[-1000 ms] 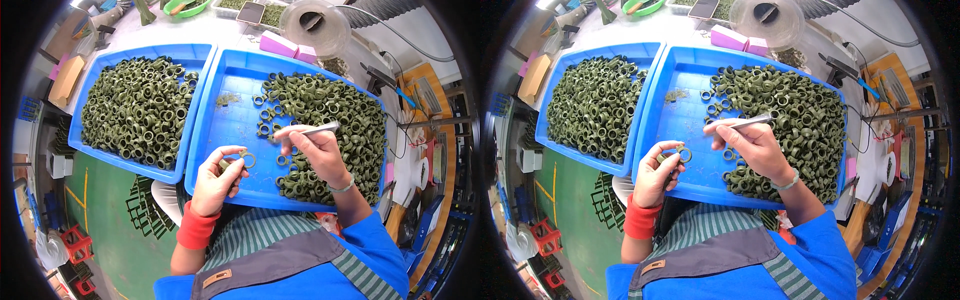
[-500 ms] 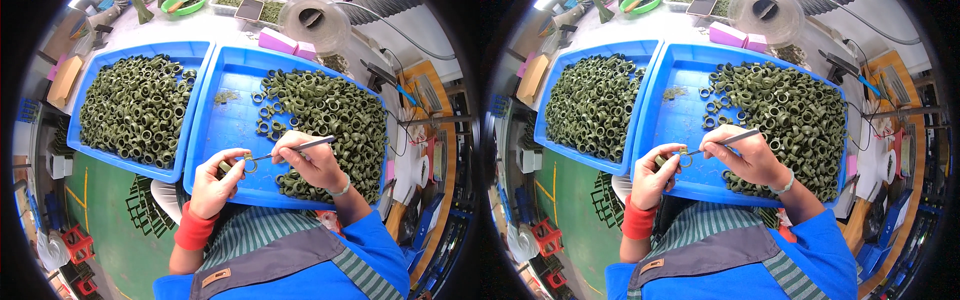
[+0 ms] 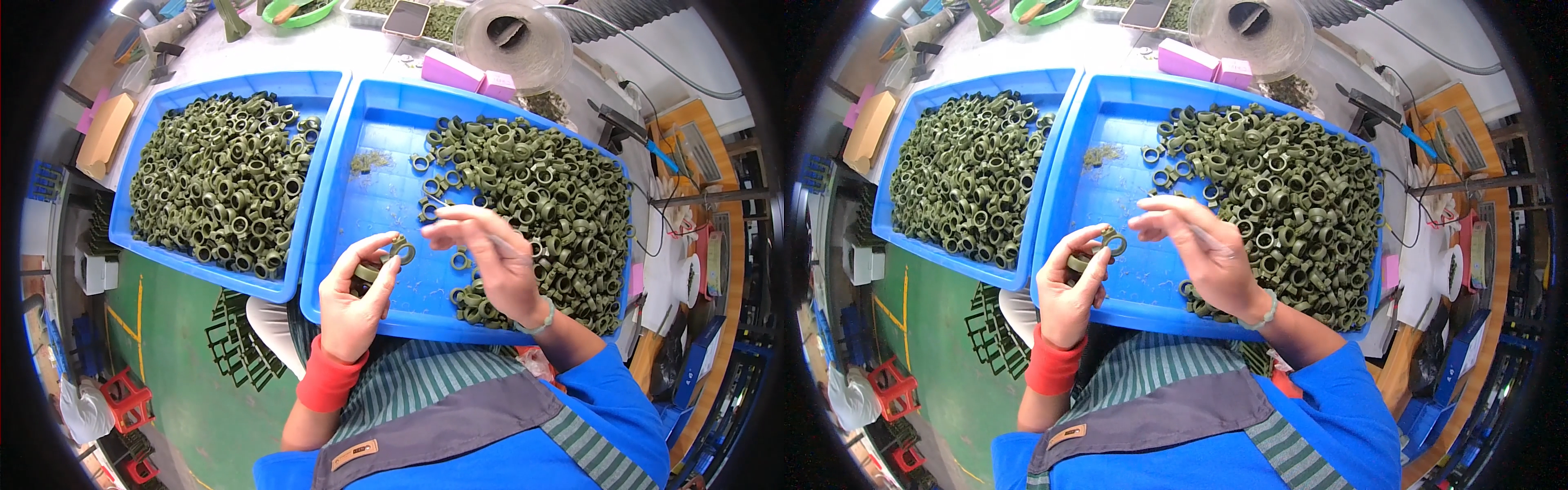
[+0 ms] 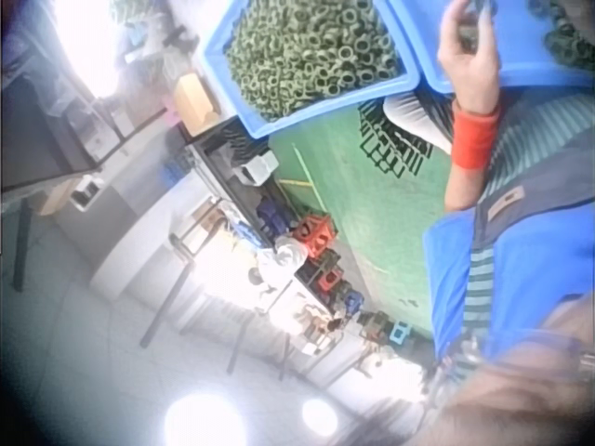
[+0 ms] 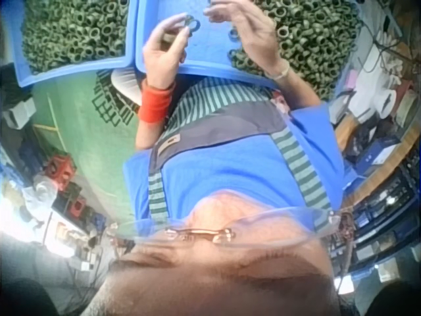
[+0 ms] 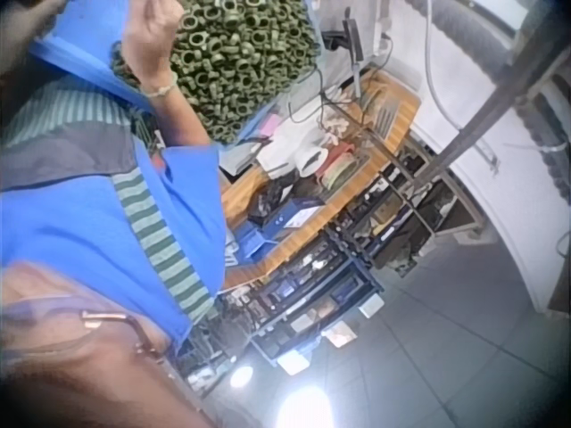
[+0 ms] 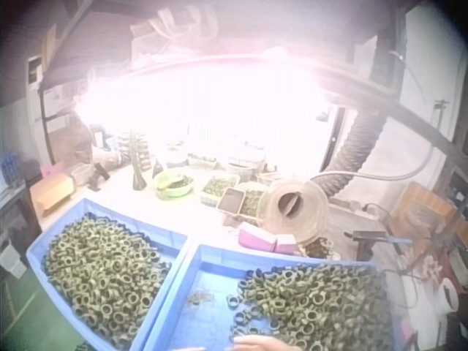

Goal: The person cleans green rubber rings using a small tool, scraping the inside and edges of the rings before placing them into a tray.

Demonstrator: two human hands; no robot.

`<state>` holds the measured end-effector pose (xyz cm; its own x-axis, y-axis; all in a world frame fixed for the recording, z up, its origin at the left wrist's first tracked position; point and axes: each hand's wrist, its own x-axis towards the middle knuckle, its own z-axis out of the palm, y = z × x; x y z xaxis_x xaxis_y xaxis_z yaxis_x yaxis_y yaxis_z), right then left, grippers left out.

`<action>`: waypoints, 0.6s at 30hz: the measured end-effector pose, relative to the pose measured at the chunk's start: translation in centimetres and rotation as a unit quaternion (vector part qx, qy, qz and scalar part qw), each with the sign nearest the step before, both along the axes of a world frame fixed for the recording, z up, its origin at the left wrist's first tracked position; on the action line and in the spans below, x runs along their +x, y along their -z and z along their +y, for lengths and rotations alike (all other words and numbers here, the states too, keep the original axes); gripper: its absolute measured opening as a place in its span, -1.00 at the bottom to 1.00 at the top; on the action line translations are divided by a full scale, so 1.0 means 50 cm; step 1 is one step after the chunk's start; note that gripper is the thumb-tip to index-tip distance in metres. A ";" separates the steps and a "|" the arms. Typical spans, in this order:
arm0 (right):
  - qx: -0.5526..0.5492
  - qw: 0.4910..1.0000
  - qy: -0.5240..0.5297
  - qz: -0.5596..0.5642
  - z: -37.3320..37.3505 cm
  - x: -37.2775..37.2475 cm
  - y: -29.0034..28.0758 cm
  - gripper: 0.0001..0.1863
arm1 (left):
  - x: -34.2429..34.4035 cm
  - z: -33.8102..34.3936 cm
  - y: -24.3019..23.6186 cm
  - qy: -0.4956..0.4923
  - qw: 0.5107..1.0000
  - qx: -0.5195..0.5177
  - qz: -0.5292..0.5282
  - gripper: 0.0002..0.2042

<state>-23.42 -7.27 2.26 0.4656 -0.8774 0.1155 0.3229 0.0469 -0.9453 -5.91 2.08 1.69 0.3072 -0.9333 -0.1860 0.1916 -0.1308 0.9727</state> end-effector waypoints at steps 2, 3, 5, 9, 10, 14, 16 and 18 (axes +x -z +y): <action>-0.187 0.960 -0.023 0.205 -0.007 0.004 0.015 -0.71 | 0.001 0.002 0.008 0.000 1.000 -0.009 0.002 -0.74; -0.151 0.963 -0.055 0.216 -0.001 0.002 0.011 -0.67 | 0.002 0.002 0.012 0.013 0.999 -0.031 -0.029 -0.75; -0.177 0.954 -0.075 0.229 0.000 0.001 0.016 -0.71 | 0.000 0.000 0.019 0.017 0.994 -0.081 -0.077 -0.78; -0.204 0.956 -0.038 0.209 -0.001 0.004 0.015 -0.74 | -0.002 0.005 0.013 0.022 0.998 -0.051 -0.042 -0.78; -0.204 0.956 -0.038 0.209 -0.001 0.004 0.014 -0.74 | -0.006 0.005 0.002 0.016 0.999 -0.028 -0.009 -0.77; -0.286 0.933 -0.015 0.219 -0.004 0.009 0.010 -0.71 | -0.007 0.004 -0.002 0.009 1.000 -0.008 0.020 -0.77; -0.296 0.930 -0.012 0.219 -0.006 0.010 0.013 -0.70 | -0.007 0.005 0.002 0.008 1.000 -0.010 0.018 -0.78; -0.317 0.912 0.022 0.260 -0.015 0.008 0.018 -0.73 | -0.004 0.006 0.001 0.008 1.000 -0.012 0.017 -0.79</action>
<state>-23.01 -8.03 1.37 0.5685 -0.7302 0.3789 -0.1885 -0.5639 -0.8040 -6.10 2.37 1.66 0.2870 -0.9422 -0.1728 0.2220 -0.1100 0.9688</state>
